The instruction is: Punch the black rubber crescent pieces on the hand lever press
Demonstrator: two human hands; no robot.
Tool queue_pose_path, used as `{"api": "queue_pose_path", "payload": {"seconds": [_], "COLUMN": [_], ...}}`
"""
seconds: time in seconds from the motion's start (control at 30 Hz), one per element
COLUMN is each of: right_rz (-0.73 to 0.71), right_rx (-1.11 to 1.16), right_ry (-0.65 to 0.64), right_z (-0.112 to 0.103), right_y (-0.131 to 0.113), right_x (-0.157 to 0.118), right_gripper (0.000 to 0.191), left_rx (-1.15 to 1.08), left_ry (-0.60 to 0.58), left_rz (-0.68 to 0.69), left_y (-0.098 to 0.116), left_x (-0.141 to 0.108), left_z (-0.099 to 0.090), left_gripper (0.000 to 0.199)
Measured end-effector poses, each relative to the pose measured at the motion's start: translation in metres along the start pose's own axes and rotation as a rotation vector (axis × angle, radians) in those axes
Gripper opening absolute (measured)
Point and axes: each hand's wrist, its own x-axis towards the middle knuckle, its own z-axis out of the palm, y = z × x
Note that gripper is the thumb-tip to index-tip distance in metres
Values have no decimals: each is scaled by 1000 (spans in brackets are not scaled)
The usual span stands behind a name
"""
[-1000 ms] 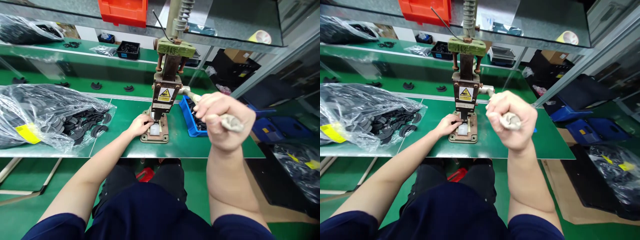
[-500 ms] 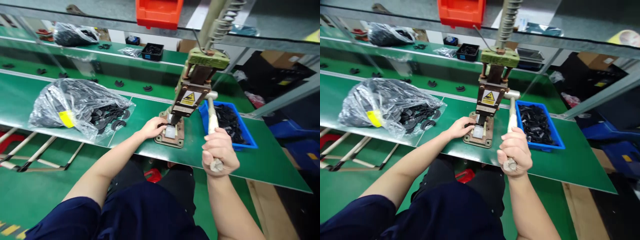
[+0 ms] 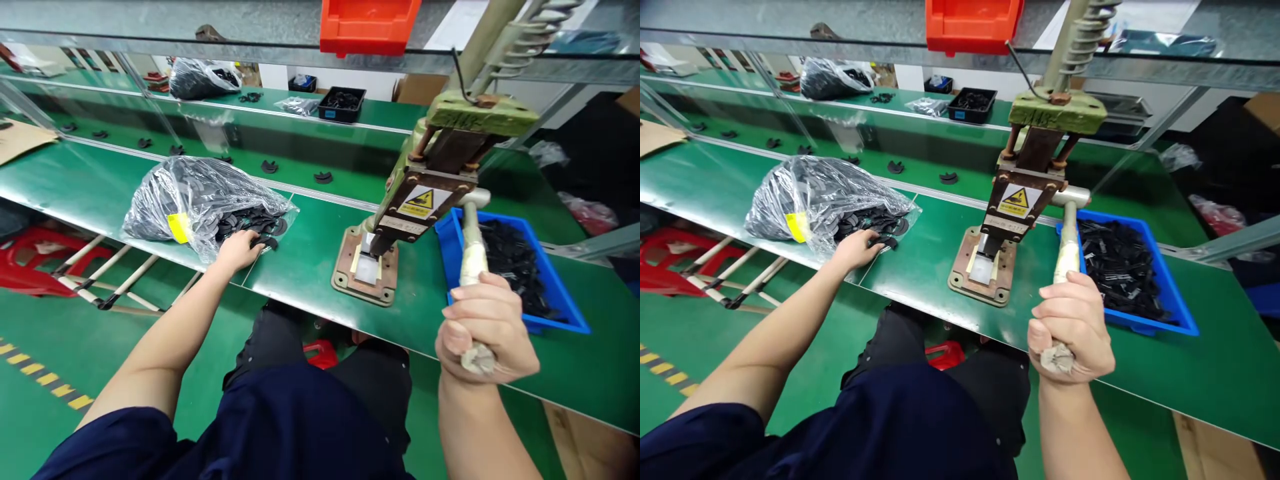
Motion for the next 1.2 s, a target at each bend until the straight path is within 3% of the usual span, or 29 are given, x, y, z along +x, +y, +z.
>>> {"api": "queue_pose_path", "payload": {"seconds": [0.2, 0.3, 0.43, 0.6, 0.73, 0.97, 1.2], "right_rz": [11, 2, 7, 23, 24, 41, 53], "right_rx": [-9, -6, -16, -43, -21, -23, -45], "right_ry": [-32, -49, -64, -106, -97, -97, -91], "right_z": [-2, -1, -1, -3, -3, -2, -2], "right_y": [-3, -8, -12, -13, -15, -15, -16], "right_x": [0, 1, 2, 2, 2, 0, -2], "right_gripper": [22, 21, 21, 23, 24, 24, 24], "left_rx": [-215, -447, -761, -1038, -1034, -974, -896], "left_ry": [-77, -129, -272, -527, -571, -633, -696], "left_rz": [-87, -82, 13, 96, 143, 100, 61], "left_y": [1, 20, 88, 186, 231, 257, 268], "left_x": [9, 6, -2, 6, 24, 36, 42], "left_z": [-9, -17, -12, 17, 35, 44, 36], "left_gripper": [30, 36, 52, 58, 52, 39, 32]}}
